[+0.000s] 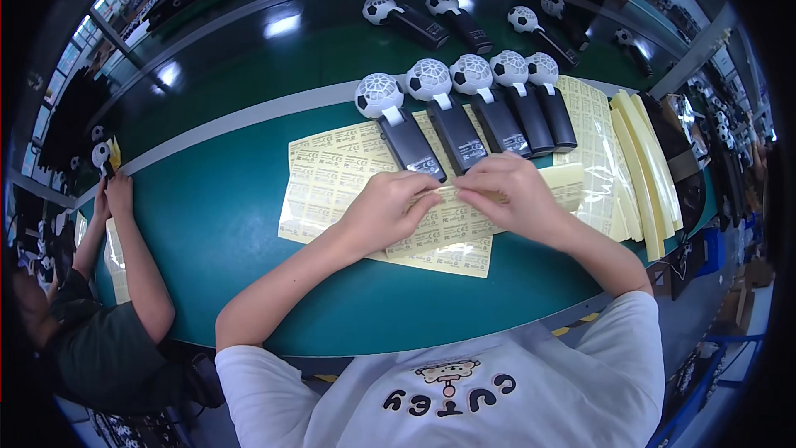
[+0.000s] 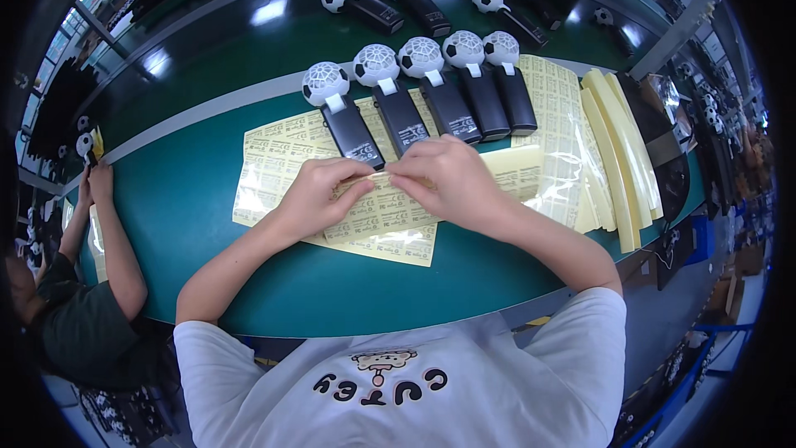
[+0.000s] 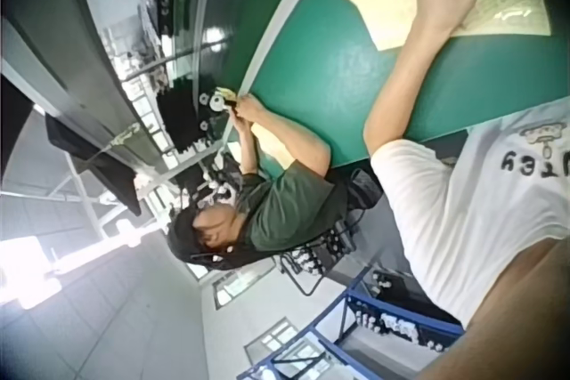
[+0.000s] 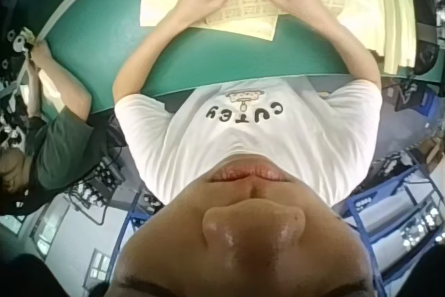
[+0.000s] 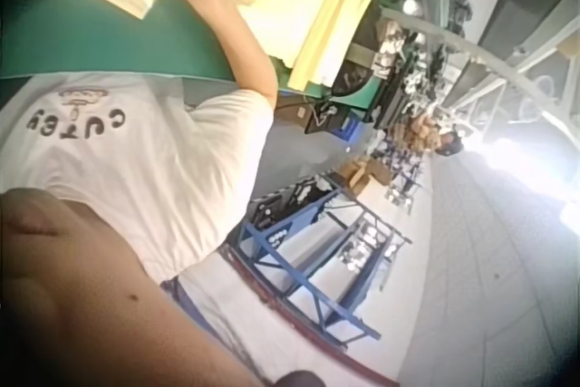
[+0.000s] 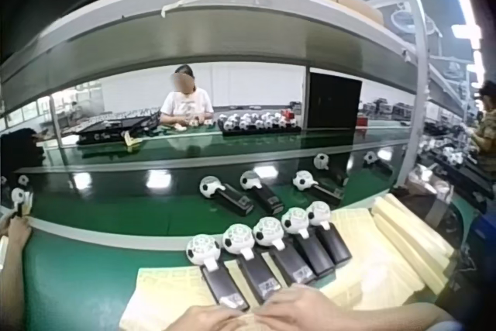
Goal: Apply adhesive labels to small electronic handheld devices on a production line.
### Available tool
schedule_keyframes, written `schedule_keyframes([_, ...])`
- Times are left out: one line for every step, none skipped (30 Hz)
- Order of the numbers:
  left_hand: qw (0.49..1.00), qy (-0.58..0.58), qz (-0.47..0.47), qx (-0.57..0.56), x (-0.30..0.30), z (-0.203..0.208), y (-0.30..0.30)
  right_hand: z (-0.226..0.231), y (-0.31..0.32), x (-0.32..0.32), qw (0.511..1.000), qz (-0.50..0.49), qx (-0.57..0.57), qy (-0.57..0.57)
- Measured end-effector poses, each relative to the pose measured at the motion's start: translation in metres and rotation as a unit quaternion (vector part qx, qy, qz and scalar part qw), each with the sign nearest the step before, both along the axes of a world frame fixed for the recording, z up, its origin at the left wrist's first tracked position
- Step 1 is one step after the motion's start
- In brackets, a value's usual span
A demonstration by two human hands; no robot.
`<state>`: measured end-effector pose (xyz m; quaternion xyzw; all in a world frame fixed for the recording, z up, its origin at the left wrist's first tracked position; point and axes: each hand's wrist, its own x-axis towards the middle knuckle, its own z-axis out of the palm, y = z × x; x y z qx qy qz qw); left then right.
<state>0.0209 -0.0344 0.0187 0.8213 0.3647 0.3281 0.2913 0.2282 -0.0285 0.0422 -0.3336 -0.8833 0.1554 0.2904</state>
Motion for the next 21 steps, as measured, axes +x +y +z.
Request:
schedule_keyframes([1.000,-0.002,-0.001,0.004,0.001,-0.001,-0.001,-0.005,-0.001,0.000,1.000,-0.004,0.001,0.026])
schedule_keyframes([1.000,-0.005,-0.006,0.005,0.002,-0.003,-0.003,-0.010,-0.002,0.000,0.999,-0.008,0.001,0.053])
schedule_keyframes([1.000,-0.013,-0.003,0.006,0.001,-0.004,-0.004,-0.017,-0.003,0.000,0.998,-0.010,0.020,0.066])
schedule_keyframes([1.000,-0.020,0.000,0.006,0.001,-0.006,-0.005,-0.021,-0.003,0.000,0.998,-0.014,0.020,0.064])
schedule_keyframes([1.000,-0.025,0.000,0.005,0.001,-0.008,-0.006,-0.025,-0.003,0.000,0.997,-0.005,0.031,0.074])
schedule_keyframes([1.000,-0.026,-0.006,0.004,0.001,-0.008,-0.006,-0.027,-0.004,0.001,0.995,0.003,0.042,0.085])
schedule_keyframes([1.000,-0.016,-0.001,-0.002,0.001,-0.008,-0.007,-0.030,-0.005,0.002,0.995,0.003,0.036,0.097])
schedule_keyframes([1.000,-0.006,0.004,-0.009,0.003,-0.009,-0.008,-0.032,-0.006,0.004,0.995,-0.003,0.035,0.096])
schedule_keyframes([1.000,-0.006,0.001,-0.010,0.005,-0.010,-0.009,-0.033,-0.006,0.005,0.994,0.008,0.032,0.100])
schedule_keyframes([1.000,-0.014,0.000,-0.011,0.007,-0.011,-0.011,-0.034,-0.007,0.007,0.994,0.018,0.029,0.104])
schedule_keyframes([1.000,-0.023,-0.002,-0.011,0.009,-0.011,-0.012,-0.034,-0.008,0.010,0.994,0.014,0.028,0.104])
schedule_keyframes([1.000,-0.021,-0.003,-0.012,0.011,-0.011,-0.013,-0.033,-0.009,0.011,0.995,0.014,0.009,0.102])
schedule_keyframes([1.000,-0.024,-0.006,-0.019,0.014,-0.010,-0.014,-0.032,-0.010,0.012,0.995,0.013,-0.010,0.099])
schedule_keyframes([0.999,-0.027,-0.010,-0.026,0.017,-0.009,-0.015,-0.026,-0.011,0.015,0.995,0.010,-0.011,0.101])
schedule_keyframes([0.999,-0.026,-0.015,-0.026,0.021,-0.008,-0.015,-0.016,-0.012,0.022,0.995,0.027,0.000,0.093])
schedule_keyframes([0.999,-0.030,-0.018,-0.014,0.023,-0.007,-0.016,-0.009,-0.008,0.028,0.995,0.050,0.010,0.087])
schedule_keyframes([0.999,-0.034,-0.021,-0.003,0.024,-0.007,-0.016,-0.005,-0.002,0.037,0.992,0.015,-0.028,0.122])
schedule_keyframes([0.999,-0.033,-0.020,-0.001,0.024,-0.009,-0.015,0.001,0.006,0.049,0.985,-0.019,-0.066,0.156])
schedule_keyframes([0.999,-0.006,-0.040,-0.022,0.023,-0.013,-0.014,0.006,0.017,0.063,0.968,-0.060,-0.147,0.193])
schedule_keyframes([0.997,0.021,-0.058,-0.043,0.021,-0.017,-0.014,0.011,0.031,0.077,0.942,-0.099,-0.227,0.228])
schedule_keyframes([0.996,0.023,-0.066,-0.046,0.023,-0.018,-0.013,0.014,0.043,0.095,0.931,-0.143,-0.253,0.220])
